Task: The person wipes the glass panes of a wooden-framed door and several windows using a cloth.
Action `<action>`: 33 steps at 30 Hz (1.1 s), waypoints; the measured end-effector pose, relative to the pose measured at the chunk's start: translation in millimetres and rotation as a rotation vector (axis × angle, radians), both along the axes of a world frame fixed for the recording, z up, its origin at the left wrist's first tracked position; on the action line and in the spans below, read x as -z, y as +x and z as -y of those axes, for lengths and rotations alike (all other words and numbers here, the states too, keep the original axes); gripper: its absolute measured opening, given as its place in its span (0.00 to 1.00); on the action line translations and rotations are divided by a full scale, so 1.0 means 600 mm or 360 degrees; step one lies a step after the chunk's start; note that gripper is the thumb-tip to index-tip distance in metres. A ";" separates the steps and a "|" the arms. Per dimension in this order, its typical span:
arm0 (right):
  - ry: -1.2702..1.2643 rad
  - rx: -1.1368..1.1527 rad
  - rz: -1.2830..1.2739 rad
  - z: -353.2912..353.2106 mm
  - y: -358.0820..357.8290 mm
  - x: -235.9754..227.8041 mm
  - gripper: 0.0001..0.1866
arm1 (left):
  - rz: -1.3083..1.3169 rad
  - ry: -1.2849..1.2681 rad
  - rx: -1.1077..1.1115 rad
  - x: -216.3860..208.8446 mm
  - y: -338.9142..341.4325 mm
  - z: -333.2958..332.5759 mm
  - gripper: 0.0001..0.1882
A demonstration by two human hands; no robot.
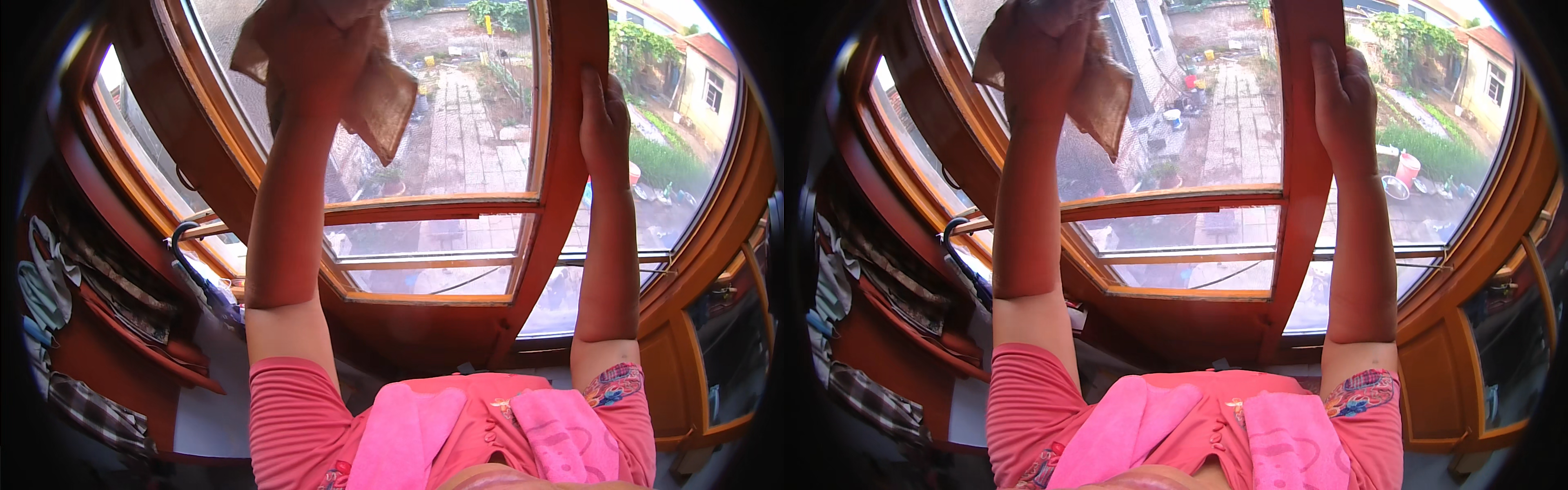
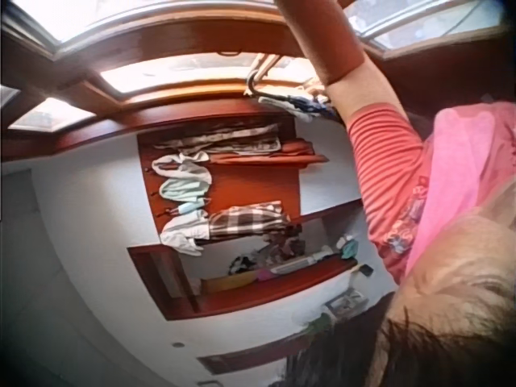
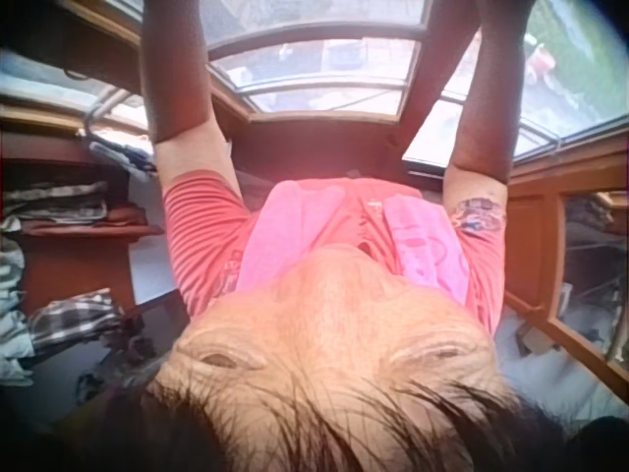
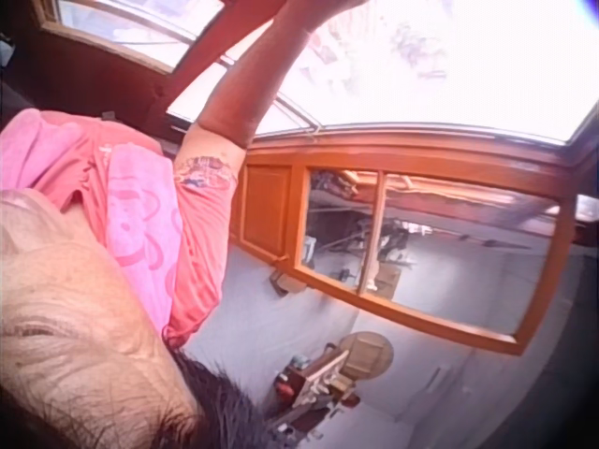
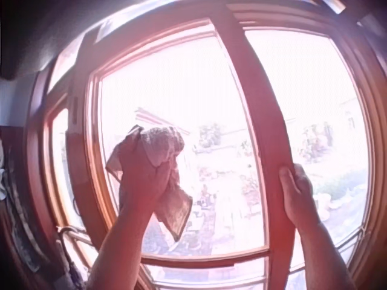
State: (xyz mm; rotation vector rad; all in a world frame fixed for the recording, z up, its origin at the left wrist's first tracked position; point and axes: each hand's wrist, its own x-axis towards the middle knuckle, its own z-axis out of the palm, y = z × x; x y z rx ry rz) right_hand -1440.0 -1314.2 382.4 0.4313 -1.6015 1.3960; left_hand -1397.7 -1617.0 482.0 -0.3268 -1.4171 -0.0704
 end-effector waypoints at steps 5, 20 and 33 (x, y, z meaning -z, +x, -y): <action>-0.0020 0.0024 -0.0043 0.013 -0.007 0.002 0.24 | 0.0226 -0.0511 -0.0068 0.057 -0.015 -0.067 0.34; -0.0037 -0.0054 -0.0112 0.018 0.001 0.000 0.22 | -0.0160 -0.0173 0.0063 -0.112 -0.022 -0.085 0.29; -0.0040 -0.0098 -0.0036 0.002 -0.017 0.002 0.24 | 0.0341 -0.0703 -0.0037 -0.012 -0.004 -0.170 0.18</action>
